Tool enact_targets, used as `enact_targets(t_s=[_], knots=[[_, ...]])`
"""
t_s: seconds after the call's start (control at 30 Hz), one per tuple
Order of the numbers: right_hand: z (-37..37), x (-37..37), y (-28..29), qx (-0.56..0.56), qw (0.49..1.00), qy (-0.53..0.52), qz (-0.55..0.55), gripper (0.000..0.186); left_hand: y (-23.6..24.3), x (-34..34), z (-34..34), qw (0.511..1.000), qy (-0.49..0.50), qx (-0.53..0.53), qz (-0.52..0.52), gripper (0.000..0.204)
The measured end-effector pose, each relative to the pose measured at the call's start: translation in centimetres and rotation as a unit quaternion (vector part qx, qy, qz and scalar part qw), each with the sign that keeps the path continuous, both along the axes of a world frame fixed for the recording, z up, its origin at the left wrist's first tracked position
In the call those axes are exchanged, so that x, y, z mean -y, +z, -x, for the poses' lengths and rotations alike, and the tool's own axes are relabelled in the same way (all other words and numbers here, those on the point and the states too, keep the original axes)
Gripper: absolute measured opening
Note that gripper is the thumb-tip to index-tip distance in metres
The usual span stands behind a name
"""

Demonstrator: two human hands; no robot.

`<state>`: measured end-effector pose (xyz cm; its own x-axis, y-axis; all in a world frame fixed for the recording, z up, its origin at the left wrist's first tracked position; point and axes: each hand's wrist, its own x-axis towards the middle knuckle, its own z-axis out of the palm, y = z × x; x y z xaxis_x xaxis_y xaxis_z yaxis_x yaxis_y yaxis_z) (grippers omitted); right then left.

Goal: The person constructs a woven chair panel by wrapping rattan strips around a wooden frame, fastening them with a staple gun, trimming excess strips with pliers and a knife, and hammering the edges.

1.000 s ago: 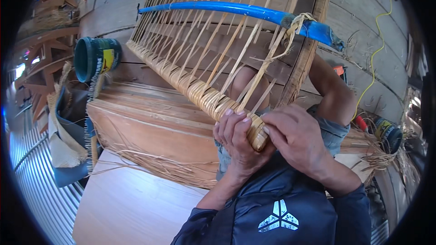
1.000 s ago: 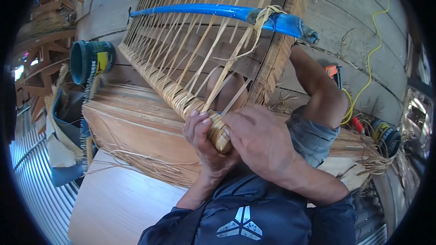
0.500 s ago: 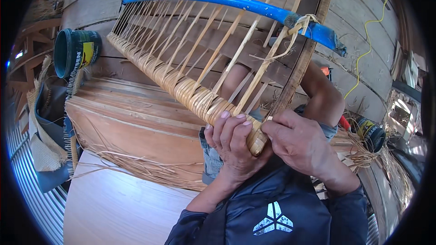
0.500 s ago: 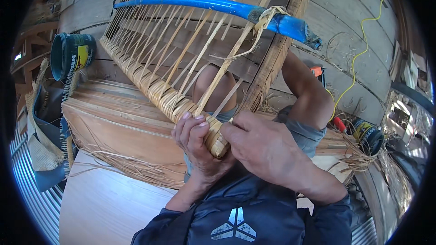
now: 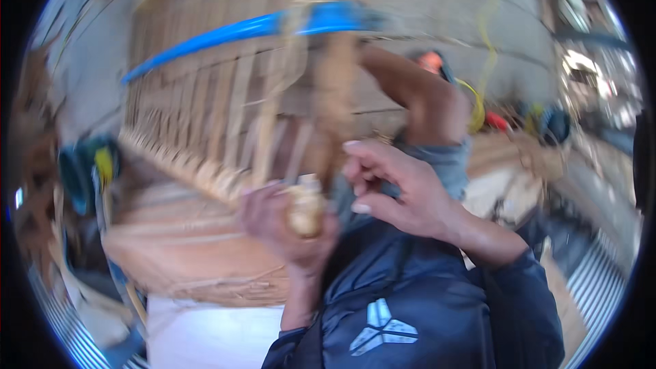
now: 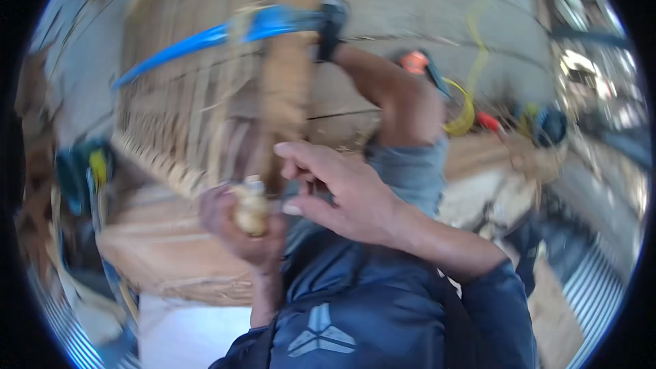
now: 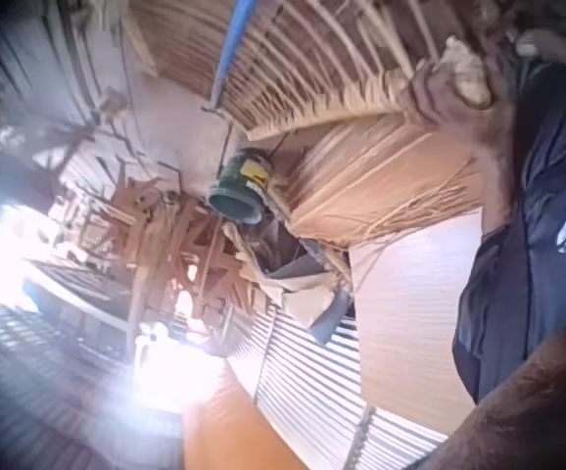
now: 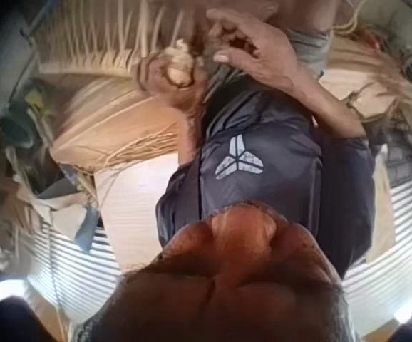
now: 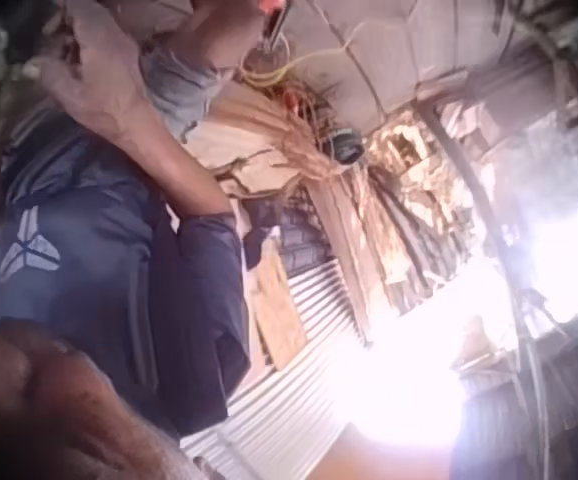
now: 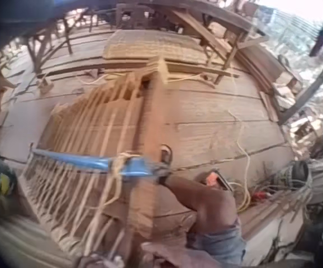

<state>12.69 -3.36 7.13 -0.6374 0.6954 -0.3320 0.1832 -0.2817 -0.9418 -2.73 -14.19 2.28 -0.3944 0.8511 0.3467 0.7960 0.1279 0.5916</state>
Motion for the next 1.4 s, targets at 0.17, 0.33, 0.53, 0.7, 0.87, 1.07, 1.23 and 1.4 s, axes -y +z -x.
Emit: enact_targets(t_s=[0.17, 0.33, 0.53, 0.7, 0.87, 1.07, 1.23, 1.4], knots=[[-14.6, 0.8, -2.3, 0.253, 0.942, -0.174, -0.138, 0.031, 0.0, 2.4, 1.0, 0.997, 0.066, 0.048, 0.011, 0.052], [-35.1, 10.4, -6.0, 0.408, 0.771, -0.487, -0.046, 0.021, 1.2, 1.2, -0.4, 0.98, 0.112, 0.136, 0.098, 0.049], [-37.8, 24.2, -14.4, 0.607, 0.729, -0.303, 0.085, 0.028, 0.9, 0.6, -0.8, 0.982, 0.1, 0.147, 0.066, 0.046], [-34.0, 26.3, -18.8, 0.572, 0.748, -0.307, 0.14, 0.028, 1.4, 2.2, 0.6, 0.992, 0.101, 0.046, 0.057, 0.053], [-38.1, 28.9, -19.2, 0.675, 0.67, -0.304, -0.053, 0.036, -0.7, 2.8, 0.6, 0.988, 0.039, 0.142, 0.04, 0.054], [-39.8, 21.9, -13.8, 0.424, 0.68, -0.598, -0.003, 0.032, 0.3, -0.2, -1.0, 0.998, -0.02, 0.048, 0.031, 0.053], [-21.3, 3.4, 0.2, 0.067, 0.826, -0.559, 0.019, 0.038, 1.6, 1.7, 0.8, 0.999, 0.029, 0.012, 0.003, 0.058], [-9.4, -3.5, 1.9, 0.136, 0.984, 0.11, -0.009, 0.05, 0.9, 1.9, 1.0, 0.999, 0.035, 0.019, 0.019, 0.058]])
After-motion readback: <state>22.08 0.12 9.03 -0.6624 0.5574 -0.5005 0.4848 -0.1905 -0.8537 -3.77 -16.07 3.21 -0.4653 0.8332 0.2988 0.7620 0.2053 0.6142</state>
